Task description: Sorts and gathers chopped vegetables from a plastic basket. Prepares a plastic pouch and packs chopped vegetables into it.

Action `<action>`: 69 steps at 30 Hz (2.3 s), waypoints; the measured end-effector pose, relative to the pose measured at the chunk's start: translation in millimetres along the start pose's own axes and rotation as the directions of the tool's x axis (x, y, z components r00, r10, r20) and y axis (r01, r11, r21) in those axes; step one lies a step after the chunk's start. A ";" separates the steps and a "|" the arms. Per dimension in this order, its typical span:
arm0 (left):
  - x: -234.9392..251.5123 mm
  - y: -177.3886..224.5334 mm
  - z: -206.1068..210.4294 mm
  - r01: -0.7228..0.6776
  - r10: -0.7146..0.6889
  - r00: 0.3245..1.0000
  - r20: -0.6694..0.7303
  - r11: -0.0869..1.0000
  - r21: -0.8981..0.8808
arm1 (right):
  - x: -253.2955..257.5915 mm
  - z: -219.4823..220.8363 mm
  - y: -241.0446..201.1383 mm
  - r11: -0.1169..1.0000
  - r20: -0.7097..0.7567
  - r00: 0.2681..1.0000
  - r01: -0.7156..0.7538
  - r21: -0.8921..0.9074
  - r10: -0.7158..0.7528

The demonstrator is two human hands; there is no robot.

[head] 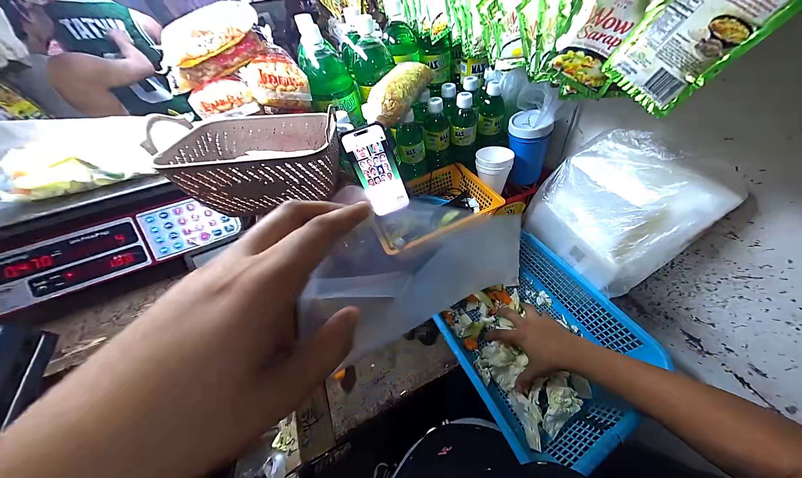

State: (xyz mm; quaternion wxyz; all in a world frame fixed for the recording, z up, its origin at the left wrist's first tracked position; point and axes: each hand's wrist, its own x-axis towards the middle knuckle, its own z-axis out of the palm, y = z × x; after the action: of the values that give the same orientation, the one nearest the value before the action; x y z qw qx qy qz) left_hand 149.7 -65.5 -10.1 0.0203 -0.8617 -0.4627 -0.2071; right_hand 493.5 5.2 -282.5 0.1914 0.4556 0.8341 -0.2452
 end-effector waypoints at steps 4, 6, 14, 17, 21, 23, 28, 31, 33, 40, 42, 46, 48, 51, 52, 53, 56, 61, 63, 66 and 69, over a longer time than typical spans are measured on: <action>25.3 15.3 39.2 0.126 -0.087 0.972 0.219 0.977 -0.171 | -0.4 -2.0 11.0 0.999 -0.056 0.998 -0.038 0.021 0.039; 36.0 24.1 62.4 0.167 -0.079 0.920 0.384 0.965 -0.202 | -6.8 1.6 7.0 0.999 -0.113 0.993 -0.040 0.031 0.044; 65.1 16.5 91.2 0.242 -0.138 0.879 0.457 0.954 -0.177 | -37.2 11.7 41.6 0.891 -0.429 0.892 0.075 0.449 0.142; 73.6 10.2 82.7 0.249 -0.175 0.881 0.439 0.961 -0.117 | -51.2 11.2 47.3 0.649 -0.465 0.820 0.158 0.744 0.333; 85.3 10.4 84.2 0.199 -0.170 0.889 0.426 0.980 -0.024 | -64.4 4.1 32.5 0.160 -0.416 0.713 0.400 0.903 0.564; 92.7 15.2 91.1 0.177 -0.147 0.875 0.461 0.984 -0.022 | -70.2 -3.1 31.8 0.096 -0.479 0.679 0.519 0.849 0.557; 113.6 39.8 106.0 0.093 -0.043 0.828 0.559 0.994 -0.061 | -100.7 -58.1 21.0 0.152 -0.677 0.551 0.710 0.688 0.489; 125.3 56.5 113.1 0.059 -0.006 0.798 0.603 0.996 -0.068 | -119.1 -101.1 5.0 0.266 -0.781 0.422 0.774 0.575 0.460; 128.3 68.3 118.0 0.043 0.004 0.771 0.636 0.997 -0.058 | -126.7 -123.3 -6.8 0.323 -0.845 0.373 0.803 0.501 0.383; 119.5 85.3 132.6 0.062 0.079 0.768 0.636 0.979 -0.197 | -113.0 -157.1 -53.5 0.600 -0.951 0.124 0.751 0.276 0.282; 118.3 80.5 130.5 0.068 0.135 0.799 0.586 0.948 -0.311 | -100.2 -158.0 -50.3 0.765 -0.993 -0.076 0.643 0.019 0.088; 121.9 61.2 123.9 0.206 0.130 0.803 0.581 0.855 -0.476 | -80.9 -147.2 -42.2 0.851 -0.968 -0.186 0.468 -0.238 -0.168; 124.0 52.4 124.2 0.302 0.119 0.773 0.623 0.795 -0.526 | -75.7 -137.1 -43.7 0.855 -0.972 -0.119 0.462 -0.237 -0.205; 125.6 40.9 133.4 0.353 0.196 0.756 0.624 0.680 -0.642 | -70.2 -126.7 -45.2 0.842 -0.977 0.017 0.510 -0.176 -0.215; 126.0 39.6 135.2 0.346 0.210 0.755 0.621 0.677 -0.650 | -69.1 -124.6 -44.0 0.831 -0.974 0.062 0.536 -0.151 -0.217; 126.6 39.5 135.3 0.339 0.203 0.752 0.627 0.698 -0.632 | -69.2 -123.5 -42.0 0.821 -0.971 0.107 0.558 -0.121 -0.216; 131.4 34.9 137.2 0.314 0.173 0.757 0.630 0.749 -0.583 | -71.3 -121.5 -33.9 0.792 -0.947 0.228 0.608 -0.044 -0.227; 135.1 40.3 133.0 0.193 0.183 0.746 0.640 0.861 -0.470 | -82.2 -119.8 -30.3 0.836 -0.805 0.567 0.519 0.181 -0.177; 136.1 40.8 134.0 0.163 0.199 0.729 0.654 0.878 -0.449 | -92.5 -130.6 -33.8 0.859 -0.673 0.728 0.422 0.292 -0.129; 139.8 43.0 126.2 0.143 0.216 0.706 0.675 0.890 -0.433 | -105.1 -150.9 -36.1 0.916 -0.513 0.850 0.291 0.276 -0.116; 143.4 51.6 115.7 0.102 0.216 0.690 0.691 0.916 -0.388 | -115.1 -172.4 -40.1 0.961 -0.381 0.920 0.184 0.208 -0.094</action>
State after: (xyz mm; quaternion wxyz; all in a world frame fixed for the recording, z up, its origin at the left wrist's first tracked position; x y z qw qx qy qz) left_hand 300.1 44.4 -53.9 -0.3313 -0.8727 -0.3536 0.0594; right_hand 501.7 10.5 -71.6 -0.0426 0.4523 0.8498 -0.2673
